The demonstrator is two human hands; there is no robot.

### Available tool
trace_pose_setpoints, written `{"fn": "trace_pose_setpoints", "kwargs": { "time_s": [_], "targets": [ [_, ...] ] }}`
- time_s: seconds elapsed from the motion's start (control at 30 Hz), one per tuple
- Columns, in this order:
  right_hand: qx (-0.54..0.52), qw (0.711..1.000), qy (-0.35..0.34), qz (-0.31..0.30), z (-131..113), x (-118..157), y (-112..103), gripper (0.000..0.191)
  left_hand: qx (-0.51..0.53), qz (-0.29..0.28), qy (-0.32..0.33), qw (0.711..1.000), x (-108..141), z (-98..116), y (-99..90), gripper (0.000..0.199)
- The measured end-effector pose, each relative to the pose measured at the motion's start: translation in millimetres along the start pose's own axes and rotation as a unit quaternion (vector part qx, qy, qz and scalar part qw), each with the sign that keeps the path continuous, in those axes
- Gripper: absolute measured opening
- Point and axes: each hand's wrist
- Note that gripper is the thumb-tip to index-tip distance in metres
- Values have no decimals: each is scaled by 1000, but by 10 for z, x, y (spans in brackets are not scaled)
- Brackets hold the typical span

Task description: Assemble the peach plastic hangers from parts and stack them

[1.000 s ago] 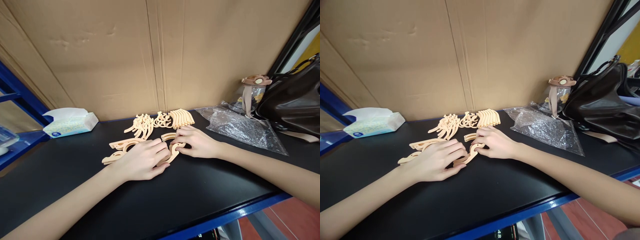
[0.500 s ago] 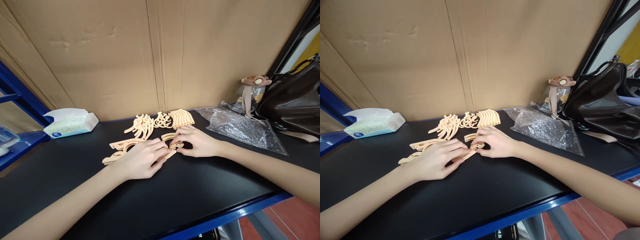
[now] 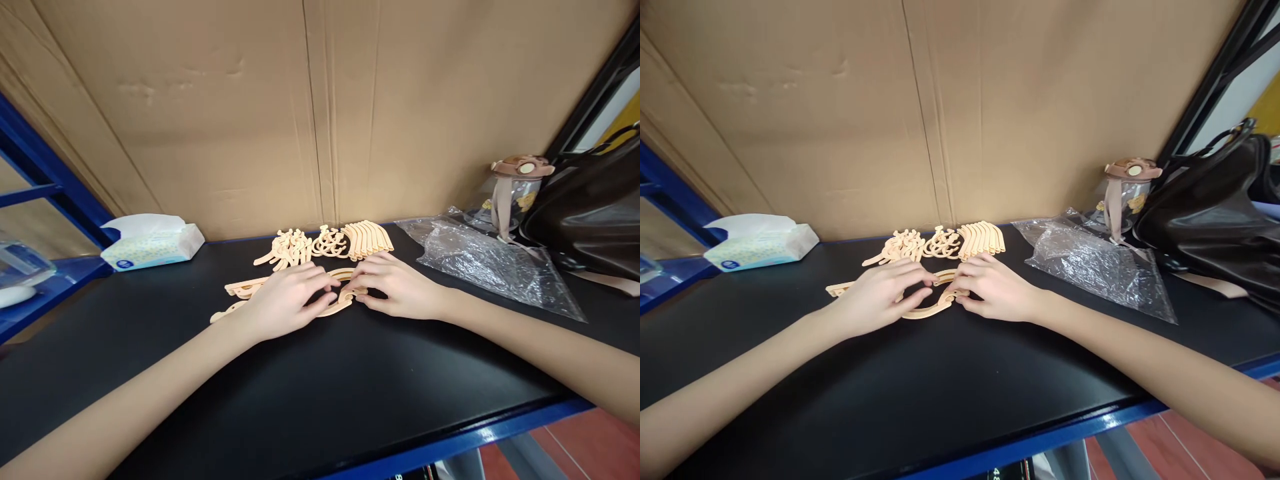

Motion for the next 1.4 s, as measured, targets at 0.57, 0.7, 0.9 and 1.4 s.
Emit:
{"fn": "trace_pose_setpoints", "kwargs": {
  "time_s": [0.57, 0.7, 0.9, 1.4],
  "targets": [
    [37, 998, -16, 38, 5, 18, -56, 22, -107, -34, -96, 989, -754, -593, 65, 24],
    [42, 998, -16, 41, 8, 18, -61, 23, -109, -48, -93, 989, -821, -593, 92, 16],
    [44, 998, -2, 55, 10, 18, -82, 23, -121, -29, -80, 989, -823, -578, 60, 16],
    [13, 990, 41, 134, 55, 43, -30, 39, -22, 30, -7, 999, -13, 222, -72, 20]
  ]
}}
Point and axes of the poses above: each hand's wrist, its own x-axis away from the middle knuckle, its own y-axis out of the palm, z = x × y, and after that the axes turned 2 degrees about y, right-handed
